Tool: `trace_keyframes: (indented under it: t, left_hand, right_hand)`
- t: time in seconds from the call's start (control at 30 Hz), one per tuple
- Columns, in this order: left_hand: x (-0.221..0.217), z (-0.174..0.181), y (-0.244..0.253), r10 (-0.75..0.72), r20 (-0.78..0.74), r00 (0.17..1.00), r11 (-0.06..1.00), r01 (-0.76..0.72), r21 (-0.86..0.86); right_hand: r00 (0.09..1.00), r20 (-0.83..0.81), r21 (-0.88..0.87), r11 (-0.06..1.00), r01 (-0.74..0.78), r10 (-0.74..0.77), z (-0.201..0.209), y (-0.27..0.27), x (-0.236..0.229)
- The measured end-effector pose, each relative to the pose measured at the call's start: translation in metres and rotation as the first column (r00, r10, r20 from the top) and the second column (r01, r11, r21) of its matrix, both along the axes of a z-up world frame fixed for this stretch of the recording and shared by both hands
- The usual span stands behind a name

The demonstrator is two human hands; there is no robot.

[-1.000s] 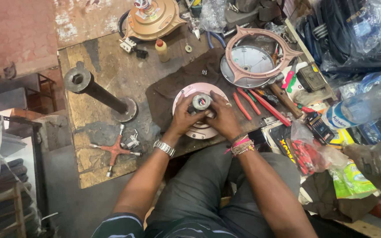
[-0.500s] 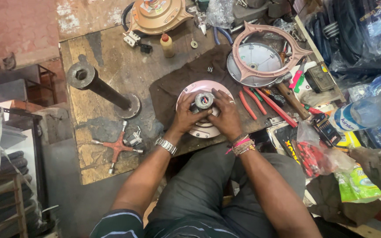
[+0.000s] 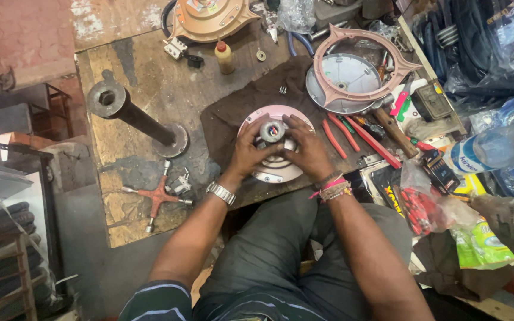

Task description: The person assembles an electric motor stator by hand, using pliers to adjust copper windings and a hammer to press-fit a cylindrical metal component into the stator housing. The person repeatedly flips the stator and taps the component to seat it.

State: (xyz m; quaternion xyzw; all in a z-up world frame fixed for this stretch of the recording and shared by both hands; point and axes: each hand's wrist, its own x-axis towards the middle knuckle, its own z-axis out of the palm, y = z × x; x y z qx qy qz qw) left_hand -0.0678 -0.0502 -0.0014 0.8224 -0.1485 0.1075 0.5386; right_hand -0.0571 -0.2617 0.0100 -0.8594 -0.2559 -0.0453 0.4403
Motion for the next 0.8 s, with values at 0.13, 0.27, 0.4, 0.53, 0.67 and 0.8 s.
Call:
trace_keyframes:
  t: [0.13, 0.27, 0.4, 0.53, 0.67, 0.8]
  left_hand:
    - [0.002, 0.006, 0.0, -0.13, -0.169, 0.977, 0.949, 0.073, -0.306]
    - [0.001, 0.013, 0.003, -0.148, -0.169, 0.974, 0.954, 0.095, -0.286]
    - [0.003, 0.014, 0.0, -0.196, -0.225, 0.955, 0.915, 0.095, -0.393]
    - [0.006, 0.009, -0.006, -0.103, -0.208, 0.973, 0.948, 0.033, -0.316]
    - [0.005, 0.006, -0.005, 0.004, -0.022, 1.0, 0.999, -0.004, -0.037]
    - [0.001, 0.011, -0.004, -0.024, 0.055, 0.998, 0.994, 0.018, 0.108]
  right_hand:
    - [0.994, -0.085, -0.083, 0.994, -0.073, 0.066, 0.005, -0.009, 0.008]
    - [0.982, -0.158, 0.014, 0.994, -0.105, 0.106, 0.012, -0.015, 0.009]
    - [0.976, -0.205, 0.044, 0.997, -0.062, 0.07, 0.012, -0.014, 0.011]
    - [0.979, -0.192, 0.018, 0.998, -0.067, 0.07, 0.011, -0.014, 0.012]
    - [0.972, -0.232, 0.011, 0.999, -0.048, 0.049, 0.011, -0.016, 0.01]
    - [0.976, -0.203, 0.032, 0.996, -0.08, 0.085, 0.012, -0.019, 0.008]
